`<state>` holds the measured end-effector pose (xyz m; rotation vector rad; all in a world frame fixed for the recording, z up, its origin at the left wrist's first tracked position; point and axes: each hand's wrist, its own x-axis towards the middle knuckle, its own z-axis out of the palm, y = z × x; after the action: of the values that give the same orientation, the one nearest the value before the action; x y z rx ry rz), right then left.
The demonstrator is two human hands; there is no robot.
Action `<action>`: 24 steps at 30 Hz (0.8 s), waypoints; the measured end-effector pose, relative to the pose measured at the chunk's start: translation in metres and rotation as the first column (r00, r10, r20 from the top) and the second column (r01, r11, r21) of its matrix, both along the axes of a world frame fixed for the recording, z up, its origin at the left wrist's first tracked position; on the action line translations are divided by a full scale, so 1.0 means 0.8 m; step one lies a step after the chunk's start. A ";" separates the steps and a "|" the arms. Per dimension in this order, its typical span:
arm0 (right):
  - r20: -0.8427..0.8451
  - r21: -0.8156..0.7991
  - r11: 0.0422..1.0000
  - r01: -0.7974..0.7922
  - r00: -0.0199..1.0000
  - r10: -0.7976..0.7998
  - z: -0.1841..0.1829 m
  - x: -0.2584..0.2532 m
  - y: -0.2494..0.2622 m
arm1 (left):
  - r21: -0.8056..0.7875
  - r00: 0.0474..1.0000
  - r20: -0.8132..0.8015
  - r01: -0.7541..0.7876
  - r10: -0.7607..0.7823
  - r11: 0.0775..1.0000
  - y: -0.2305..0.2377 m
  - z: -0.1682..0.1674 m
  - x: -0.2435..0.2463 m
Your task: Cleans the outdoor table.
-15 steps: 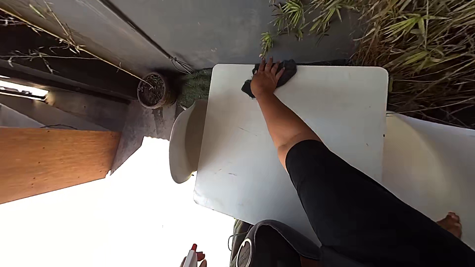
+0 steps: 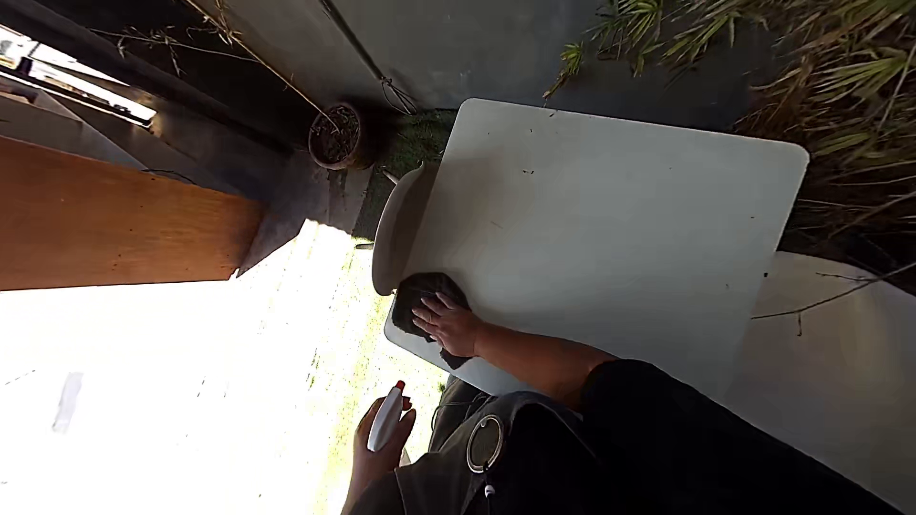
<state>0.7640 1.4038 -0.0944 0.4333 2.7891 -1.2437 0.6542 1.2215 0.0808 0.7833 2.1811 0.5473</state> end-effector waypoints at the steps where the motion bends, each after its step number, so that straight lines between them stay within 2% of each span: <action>1: -0.019 0.015 0.997 0.069 0.997 -0.069 0.003 0.036 -0.003 | 0.044 0.998 0.049 0.047 -0.050 0.998 0.010 -0.006 0.004; 2: -0.039 0.060 0.976 0.208 0.978 -0.206 0.003 0.079 0.005 | 0.074 0.987 0.083 0.135 -0.141 0.988 0.022 -0.013 0.008; 3: -0.068 0.143 0.911 0.388 0.922 -0.382 -0.002 0.126 0.019 | 0.101 0.960 0.091 0.254 -0.263 0.962 0.036 -0.019 0.011; 5: -0.071 0.293 0.707 0.644 0.752 -0.656 -0.005 0.233 0.063 | 0.140 0.870 0.083 0.472 -0.485 0.870 0.071 -0.030 0.019; 8: -0.045 0.448 0.428 0.785 0.498 -0.866 -0.001 0.392 0.114 | 0.101 0.742 0.056 0.661 -0.668 0.744 0.130 -0.038 0.041; 10: -0.077 0.465 0.283 0.839 0.357 -0.931 0.003 0.443 0.118 | 0.004 0.681 0.039 0.731 -0.731 0.682 0.165 -0.038 0.058; 12: -0.035 0.459 0.185 0.869 0.226 -0.974 0.008 0.433 0.108 | -0.080 0.645 0.025 0.763 -0.764 0.642 0.193 -0.039 0.073; 14: 0.022 0.462 0.145 0.875 0.153 -0.988 0.005 0.399 0.078 | -0.120 0.632 0.024 0.771 -0.774 0.626 0.207 -0.039 0.079; 18: -0.090 0.399 0.097 0.912 0.144 -0.985 0.002 0.361 -0.008 | -0.081 0.610 0.039 0.792 -0.792 0.606 0.196 -0.035 0.060; 20: -0.115 0.260 0.037 0.965 0.069 -0.991 0.018 0.343 -0.023 | -0.005 0.676 0.009 0.737 -0.737 0.676 0.168 -0.039 0.032; 22: -0.067 0.083 -0.030 0.996 -0.025 -0.997 0.040 0.303 -0.002 | 0.047 0.787 0.017 0.616 -0.617 0.786 0.134 -0.044 0.000; 23: -0.050 0.030 0.001 1.000 0.003 -0.999 0.044 0.271 0.012 | 0.063 0.835 0.032 0.547 -0.549 0.835 0.114 -0.047 -0.017; 24: -0.048 0.012 0.109 0.994 0.110 -0.993 0.040 0.233 0.024 | 0.073 0.876 0.051 0.476 -0.480 0.876 0.095 -0.050 -0.031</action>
<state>0.9505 1.4234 -0.0620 2.6751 2.2395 -1.1517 0.6294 1.2976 0.0407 1.2694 1.8177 0.3735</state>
